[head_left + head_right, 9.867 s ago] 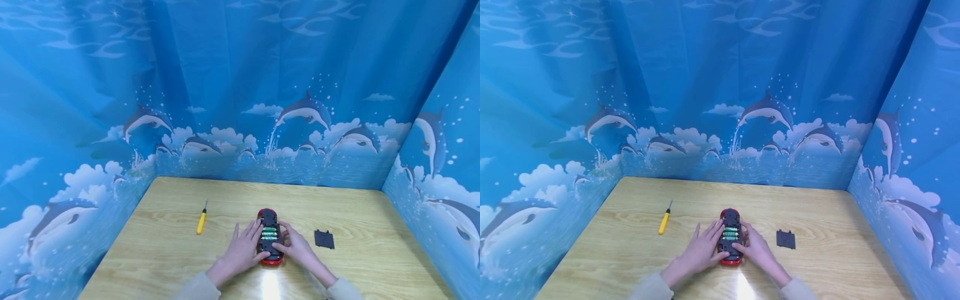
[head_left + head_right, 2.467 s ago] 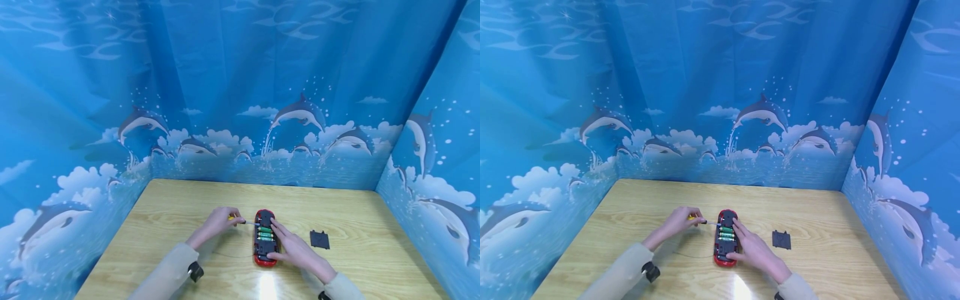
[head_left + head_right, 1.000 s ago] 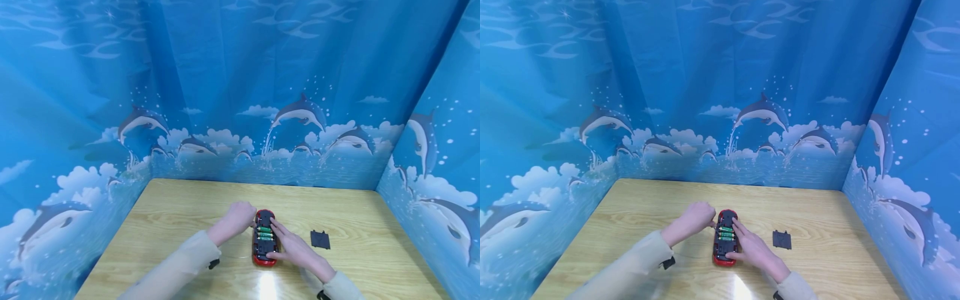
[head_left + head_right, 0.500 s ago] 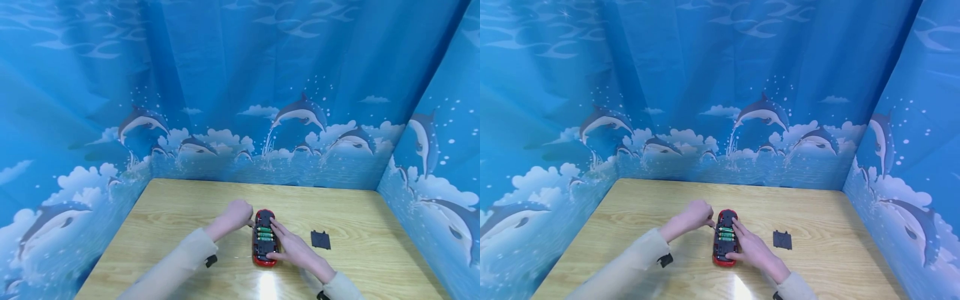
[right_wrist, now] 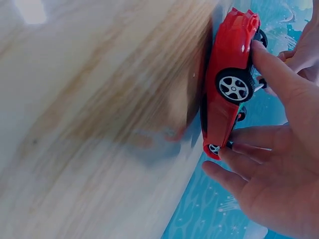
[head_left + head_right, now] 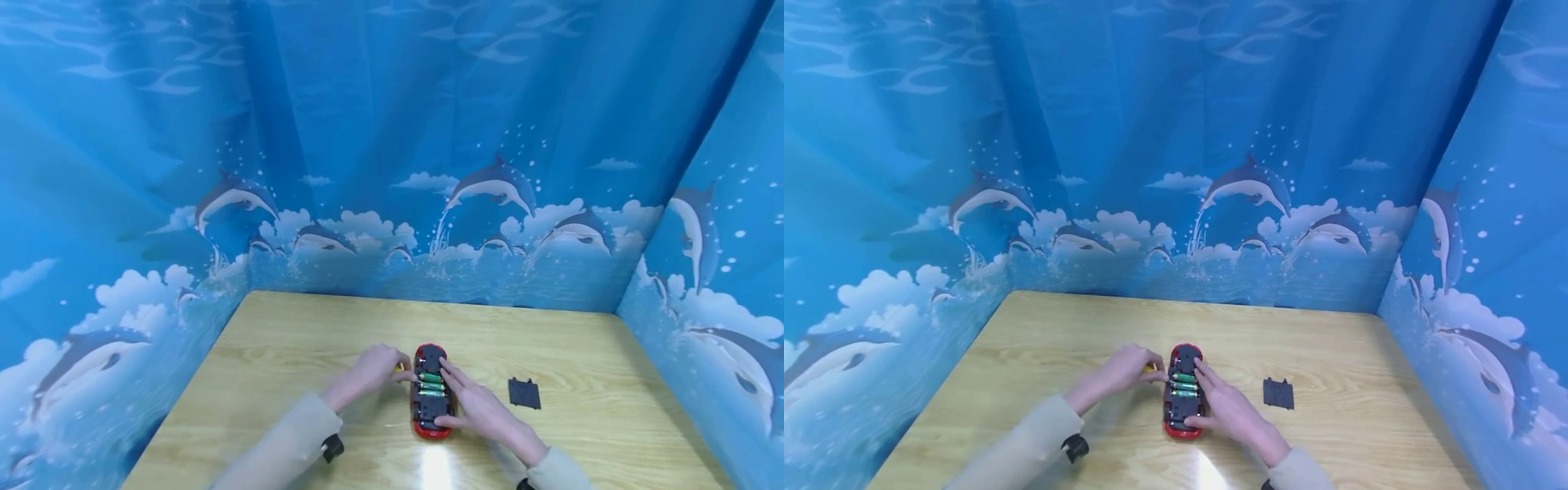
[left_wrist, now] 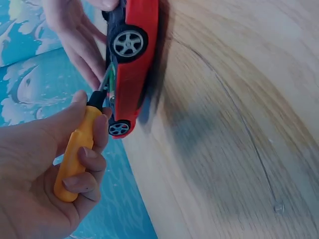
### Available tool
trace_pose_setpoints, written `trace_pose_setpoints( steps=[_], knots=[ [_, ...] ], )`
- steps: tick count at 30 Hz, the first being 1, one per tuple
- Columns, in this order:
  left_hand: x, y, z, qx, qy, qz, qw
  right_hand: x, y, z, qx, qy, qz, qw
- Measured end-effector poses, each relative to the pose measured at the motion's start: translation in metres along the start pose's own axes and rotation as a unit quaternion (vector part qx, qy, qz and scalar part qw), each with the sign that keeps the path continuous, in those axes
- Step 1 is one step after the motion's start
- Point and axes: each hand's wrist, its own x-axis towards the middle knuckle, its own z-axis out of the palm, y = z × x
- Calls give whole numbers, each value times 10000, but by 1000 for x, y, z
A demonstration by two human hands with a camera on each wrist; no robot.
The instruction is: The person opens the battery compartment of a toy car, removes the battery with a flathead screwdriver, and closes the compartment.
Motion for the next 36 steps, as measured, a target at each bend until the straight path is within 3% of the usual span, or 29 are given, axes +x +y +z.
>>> trace_pose_setpoints(
  steps=[3, 9, 18, 26, 36],
  knots=[
    [0, 1, 5, -119, 112, -78, 9998, 0, 0, 0, -45, -59, -46, 10000],
    [-3, 3, -4, -52, 227, -237, 9994, -3, 0, -2, -81, -124, 67, 9999],
    [-8, 9, -21, 878, 647, -124, 9940, -2, -2, -4, -157, -73, 75, 9998],
    [-6, 24, -28, 1190, 343, -311, 9918, -1, -4, -3, -153, -9, 109, 9998],
    [0, 29, -27, 1592, 549, -182, 9855, -1, -6, -3, -96, 70, 189, 9998]
  ],
)
